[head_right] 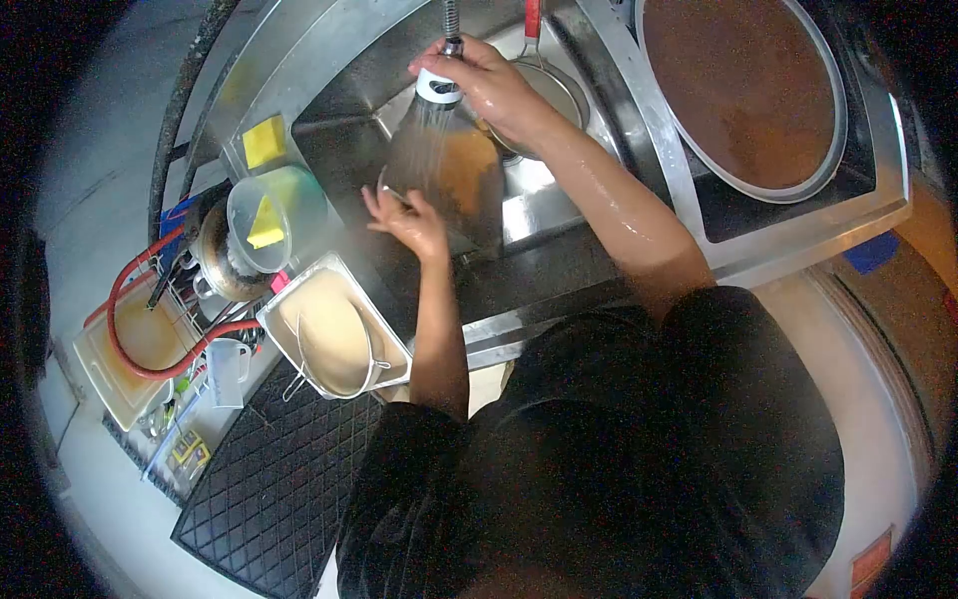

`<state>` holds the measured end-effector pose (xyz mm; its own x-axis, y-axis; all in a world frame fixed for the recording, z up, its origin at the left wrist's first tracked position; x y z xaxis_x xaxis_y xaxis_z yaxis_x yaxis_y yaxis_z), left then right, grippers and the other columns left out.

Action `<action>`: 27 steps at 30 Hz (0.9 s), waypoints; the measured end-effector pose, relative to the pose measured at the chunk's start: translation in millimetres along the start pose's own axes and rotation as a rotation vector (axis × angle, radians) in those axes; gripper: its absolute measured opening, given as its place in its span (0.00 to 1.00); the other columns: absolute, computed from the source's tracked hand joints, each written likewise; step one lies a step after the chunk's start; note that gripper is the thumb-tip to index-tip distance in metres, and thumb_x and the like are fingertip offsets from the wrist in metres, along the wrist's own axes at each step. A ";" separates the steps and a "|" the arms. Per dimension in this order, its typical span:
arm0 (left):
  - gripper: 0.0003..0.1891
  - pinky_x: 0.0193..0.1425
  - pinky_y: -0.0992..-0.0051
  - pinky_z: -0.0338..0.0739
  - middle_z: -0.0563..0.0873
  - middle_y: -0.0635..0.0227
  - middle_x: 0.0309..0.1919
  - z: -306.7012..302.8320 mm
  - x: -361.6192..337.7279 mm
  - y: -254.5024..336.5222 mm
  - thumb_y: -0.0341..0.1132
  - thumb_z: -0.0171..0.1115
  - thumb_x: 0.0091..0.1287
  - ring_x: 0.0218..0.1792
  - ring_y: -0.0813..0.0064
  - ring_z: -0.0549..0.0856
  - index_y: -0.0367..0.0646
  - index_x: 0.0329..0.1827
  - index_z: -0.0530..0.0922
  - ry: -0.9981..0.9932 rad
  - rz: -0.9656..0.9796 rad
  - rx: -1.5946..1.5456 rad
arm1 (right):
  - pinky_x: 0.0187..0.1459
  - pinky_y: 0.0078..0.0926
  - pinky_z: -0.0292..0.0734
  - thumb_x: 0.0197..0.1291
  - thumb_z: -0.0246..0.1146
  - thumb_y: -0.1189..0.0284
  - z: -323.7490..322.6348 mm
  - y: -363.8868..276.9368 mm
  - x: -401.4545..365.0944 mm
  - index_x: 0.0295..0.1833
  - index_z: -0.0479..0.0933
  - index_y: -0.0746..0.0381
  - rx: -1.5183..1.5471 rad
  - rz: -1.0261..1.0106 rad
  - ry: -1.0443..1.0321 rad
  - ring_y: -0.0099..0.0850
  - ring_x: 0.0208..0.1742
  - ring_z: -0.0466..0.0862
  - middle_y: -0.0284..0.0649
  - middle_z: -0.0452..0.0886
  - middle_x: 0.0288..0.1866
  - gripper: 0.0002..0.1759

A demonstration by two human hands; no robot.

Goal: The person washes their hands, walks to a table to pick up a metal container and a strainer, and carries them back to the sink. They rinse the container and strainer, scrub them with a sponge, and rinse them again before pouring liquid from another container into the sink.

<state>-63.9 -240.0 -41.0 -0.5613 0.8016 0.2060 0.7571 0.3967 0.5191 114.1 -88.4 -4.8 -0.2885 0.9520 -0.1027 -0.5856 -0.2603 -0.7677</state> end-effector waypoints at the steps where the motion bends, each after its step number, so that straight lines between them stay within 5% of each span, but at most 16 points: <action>1: 0.20 0.70 0.35 0.29 0.73 0.56 0.62 6.7 -4.9 5.3 0.29 0.51 0.61 0.72 0.49 0.59 0.37 0.58 0.73 -0.056 0.082 -0.016 | 0.51 0.21 0.71 0.67 0.58 0.68 0.0 0.7 0.9 0.46 0.76 0.60 0.003 -0.002 0.003 0.21 0.46 0.79 0.34 0.83 0.44 0.07; 2: 0.24 0.70 0.36 0.23 0.75 0.65 0.62 12.9 -8.6 14.1 0.27 0.51 0.58 0.73 0.50 0.58 0.37 0.60 0.72 -0.115 0.167 -0.034 | 0.51 0.21 0.71 0.67 0.58 0.68 0.3 0.7 1.8 0.46 0.76 0.59 0.003 -0.011 -0.027 0.21 0.46 0.79 0.33 0.83 0.44 0.08; 7: 0.23 0.71 0.39 0.25 0.74 0.63 0.61 33.1 -17.3 33.6 0.32 0.51 0.61 0.71 0.54 0.62 0.36 0.61 0.71 -0.056 0.235 -0.098 | 0.50 0.20 0.71 0.67 0.58 0.67 -12.4 -1.1 -0.6 0.44 0.77 0.60 -0.076 0.013 -0.069 0.19 0.46 0.79 0.33 0.83 0.44 0.08; 12: 0.23 0.71 0.43 0.33 0.74 0.60 0.60 36.1 7.5 31.0 0.44 0.38 0.75 0.67 0.56 0.66 0.35 0.60 0.71 -0.056 0.230 -0.109 | 0.56 0.23 0.71 0.67 0.58 0.70 -22.6 3.3 6.2 0.46 0.76 0.61 -0.052 0.031 -0.068 0.23 0.52 0.79 0.36 0.82 0.47 0.07; 18: 0.24 0.72 0.44 0.35 0.75 0.53 0.59 51.5 20.1 31.4 0.44 0.35 0.76 0.66 0.55 0.66 0.33 0.59 0.72 -0.051 0.250 -0.039 | 0.56 0.23 0.69 0.66 0.58 0.68 -35.4 20.0 28.2 0.45 0.75 0.61 -0.161 0.023 0.048 0.22 0.51 0.78 0.34 0.82 0.46 0.08; 27: 0.29 0.72 0.42 0.38 0.75 0.46 0.59 60.2 36.5 24.4 0.48 0.34 0.76 0.67 0.54 0.67 0.27 0.56 0.72 -0.048 0.110 0.037 | 0.44 0.21 0.71 0.63 0.59 0.64 -56.9 47.3 67.2 0.46 0.74 0.60 -0.263 -0.003 0.149 0.22 0.40 0.77 0.33 0.80 0.38 0.12</action>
<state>-45.7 -174.1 -70.8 -0.4584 0.8613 0.2191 0.8254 0.3211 0.4644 110.1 -27.7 -84.0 -0.1609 0.9710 -0.1769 -0.3641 -0.2249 -0.9038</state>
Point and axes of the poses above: each hand's wrist, its own x-axis towards the middle knuckle, its own z-axis out of the palm, y = z × x, the point moved 5 cm from there along x, towards the middle knuckle
